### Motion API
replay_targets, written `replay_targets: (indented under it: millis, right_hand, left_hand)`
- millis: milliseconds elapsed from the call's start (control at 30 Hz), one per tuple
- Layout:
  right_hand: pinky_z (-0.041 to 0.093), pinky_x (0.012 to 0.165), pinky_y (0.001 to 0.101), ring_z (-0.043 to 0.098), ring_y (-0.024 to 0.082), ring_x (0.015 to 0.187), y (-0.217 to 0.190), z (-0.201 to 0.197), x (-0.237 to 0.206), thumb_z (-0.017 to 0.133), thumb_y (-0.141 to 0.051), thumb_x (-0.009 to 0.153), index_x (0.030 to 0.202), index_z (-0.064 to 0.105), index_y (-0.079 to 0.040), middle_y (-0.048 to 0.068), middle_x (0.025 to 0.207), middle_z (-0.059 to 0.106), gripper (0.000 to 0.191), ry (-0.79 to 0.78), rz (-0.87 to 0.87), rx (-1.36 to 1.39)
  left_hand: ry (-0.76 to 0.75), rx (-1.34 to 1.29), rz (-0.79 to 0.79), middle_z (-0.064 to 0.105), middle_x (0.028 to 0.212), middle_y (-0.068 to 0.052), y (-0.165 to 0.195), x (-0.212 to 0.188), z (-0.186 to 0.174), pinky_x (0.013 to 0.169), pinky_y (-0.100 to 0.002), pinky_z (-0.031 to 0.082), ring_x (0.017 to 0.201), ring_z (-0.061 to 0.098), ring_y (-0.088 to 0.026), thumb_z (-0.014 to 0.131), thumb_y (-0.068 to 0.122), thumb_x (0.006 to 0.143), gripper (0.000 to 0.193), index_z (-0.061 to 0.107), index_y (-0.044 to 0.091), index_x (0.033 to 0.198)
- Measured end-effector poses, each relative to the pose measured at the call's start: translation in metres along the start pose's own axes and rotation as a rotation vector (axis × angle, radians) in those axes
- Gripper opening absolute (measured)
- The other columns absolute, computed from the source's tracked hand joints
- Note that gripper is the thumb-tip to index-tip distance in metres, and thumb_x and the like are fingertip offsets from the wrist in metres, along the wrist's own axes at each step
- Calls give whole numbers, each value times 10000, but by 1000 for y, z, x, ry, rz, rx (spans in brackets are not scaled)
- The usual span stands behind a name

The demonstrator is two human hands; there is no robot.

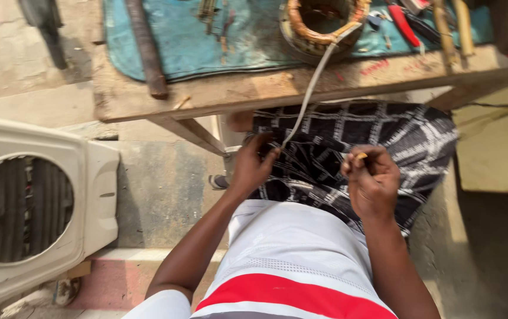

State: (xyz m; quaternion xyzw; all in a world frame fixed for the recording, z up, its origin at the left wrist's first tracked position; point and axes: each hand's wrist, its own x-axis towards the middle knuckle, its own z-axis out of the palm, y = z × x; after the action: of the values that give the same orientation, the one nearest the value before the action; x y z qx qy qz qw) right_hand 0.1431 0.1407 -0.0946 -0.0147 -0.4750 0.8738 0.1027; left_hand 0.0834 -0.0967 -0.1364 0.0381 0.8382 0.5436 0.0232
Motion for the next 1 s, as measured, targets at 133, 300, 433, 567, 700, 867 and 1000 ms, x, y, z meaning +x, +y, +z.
replay_targets:
  millis: [133, 300, 433, 567, 700, 867, 1000]
  right_hand:
    - [523, 790, 352, 615, 191, 914, 10, 3, 0, 648, -34, 1067, 1125, 644, 10, 129, 1058, 647, 72, 7, 60, 37]
    - [537, 858, 348, 645, 211, 981, 12, -1, -15, 622, -22, 1078, 1155, 645, 11, 139, 1121, 652, 87, -28, 104, 59]
    - [549, 834, 327, 680, 209, 992, 15, 7, -18, 576, -3, 1041, 1171, 605, -6, 149, 1160, 672, 133, -13, 202, -29]
    - [551, 771, 317, 689, 202, 925, 21, 18, -16, 587, 18, 1020, 1197, 548, -45, 157, 1113, 673, 191, 1, 249, -94]
    - [552, 762, 316, 693, 200, 917, 23, 22, -16, 598, 4, 1016, 1226, 523, -42, 173, 1104, 682, 227, -12, 304, -109]
    - [569, 753, 317, 700, 198, 902, 23, 15, -25, 628, -25, 997, 1210, 605, 22, 144, 1074, 691, 219, -24, 380, -193]
    - [591, 723, 301, 715, 164, 866, 23, 5, -40, 647, -82, 986, 1120, 667, 29, 115, 977, 723, 175, -81, 440, -460]
  left_hand:
    - [-13, 90, 232, 712, 1207, -193, 2, 8, -6, 887, -410, 557, 1041, 711, -307, 797, 209, 926, 429, 668, 7, 1282]
    - [-195, -136, -177, 783, 1153, -126, 8, 15, -11, 793, -380, 584, 903, 740, -282, 715, 207, 902, 452, 652, 70, 1329]
    - [-276, -60, -30, 771, 1172, -135, 9, 24, -24, 856, -358, 587, 961, 765, -256, 736, 166, 879, 513, 622, 58, 1367]
    - [-336, -11, 46, 747, 1143, -165, 14, 30, -17, 839, -368, 578, 967, 750, -263, 797, 170, 847, 467, 671, 29, 1274]
    - [-339, 98, 168, 766, 991, -164, 15, 34, -7, 803, -393, 560, 869, 733, -260, 816, 175, 855, 280, 755, 3, 1067]
    - [-421, -317, -92, 693, 801, -60, 11, 20, 6, 692, -332, 533, 745, 606, -144, 749, 149, 961, 183, 697, -26, 954]
    - [-439, -771, -291, 697, 812, -24, 8, 0, 15, 644, -251, 500, 714, 613, -80, 680, 140, 1028, 148, 678, 1, 974]
